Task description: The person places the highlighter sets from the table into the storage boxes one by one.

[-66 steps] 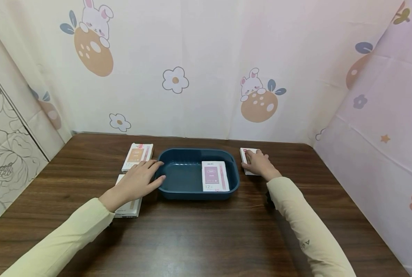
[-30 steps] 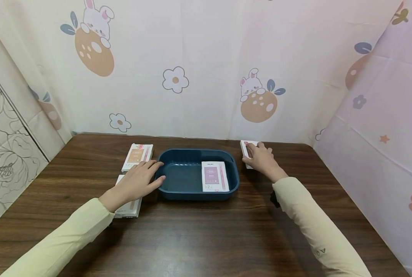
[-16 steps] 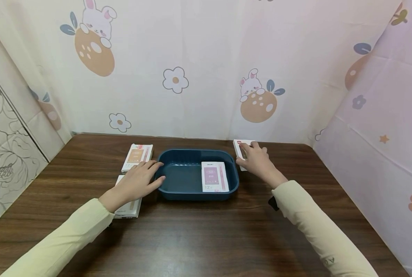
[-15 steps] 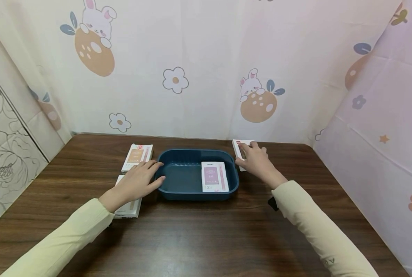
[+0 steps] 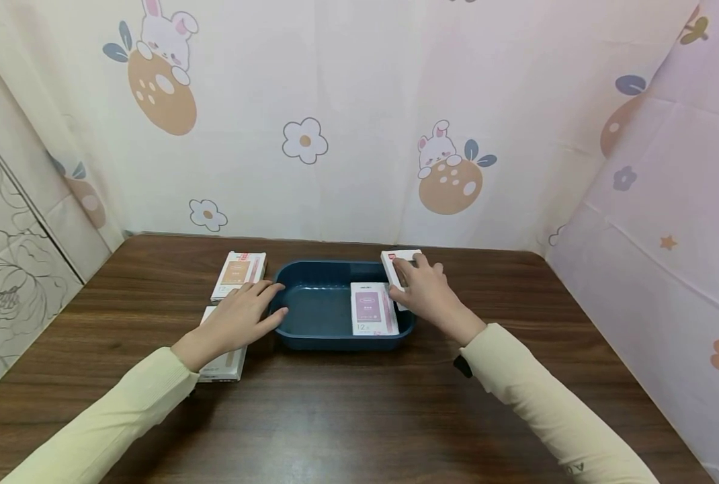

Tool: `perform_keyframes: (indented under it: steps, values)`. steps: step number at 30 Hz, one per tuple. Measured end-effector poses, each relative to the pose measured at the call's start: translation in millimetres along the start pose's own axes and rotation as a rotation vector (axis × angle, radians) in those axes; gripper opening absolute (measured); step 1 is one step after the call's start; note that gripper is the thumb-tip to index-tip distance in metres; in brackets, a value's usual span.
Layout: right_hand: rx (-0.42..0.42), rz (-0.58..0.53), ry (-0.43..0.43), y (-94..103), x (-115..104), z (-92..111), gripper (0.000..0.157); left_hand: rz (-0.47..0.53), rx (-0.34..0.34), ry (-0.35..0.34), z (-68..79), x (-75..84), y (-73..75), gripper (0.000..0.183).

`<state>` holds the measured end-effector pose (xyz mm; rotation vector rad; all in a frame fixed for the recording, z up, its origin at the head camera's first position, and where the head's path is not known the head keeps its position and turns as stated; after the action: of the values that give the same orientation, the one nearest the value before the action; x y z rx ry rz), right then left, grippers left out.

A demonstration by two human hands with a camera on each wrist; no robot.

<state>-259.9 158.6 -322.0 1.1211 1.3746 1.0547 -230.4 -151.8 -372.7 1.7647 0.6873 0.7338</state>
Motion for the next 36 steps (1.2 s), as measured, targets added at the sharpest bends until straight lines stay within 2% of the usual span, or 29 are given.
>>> perform_keyframes:
  steps: [18, 36]
  values:
    - [-0.008, 0.025, 0.076, -8.9, -39.2, 20.4, 0.054, -0.004, 0.007, -0.005, 0.0, 0.9, 0.2, 0.055]
    - [0.005, 0.015, 0.097, -24.0, -50.0, 24.7, 0.047, -0.002, 0.001, 0.004, 0.3, 4.0, 0.7, 0.054]
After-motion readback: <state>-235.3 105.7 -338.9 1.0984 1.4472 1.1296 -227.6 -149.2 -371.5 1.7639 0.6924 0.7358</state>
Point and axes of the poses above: each hand's wrist, its own z-axis away from the middle knuckle, its own y-axis out of the back of the hand, x = y × z, the point moved 2 cm from there along -z, towards the middle knuckle, and after that the axes turned 13 degrees about -y, right-handed, at the moved point
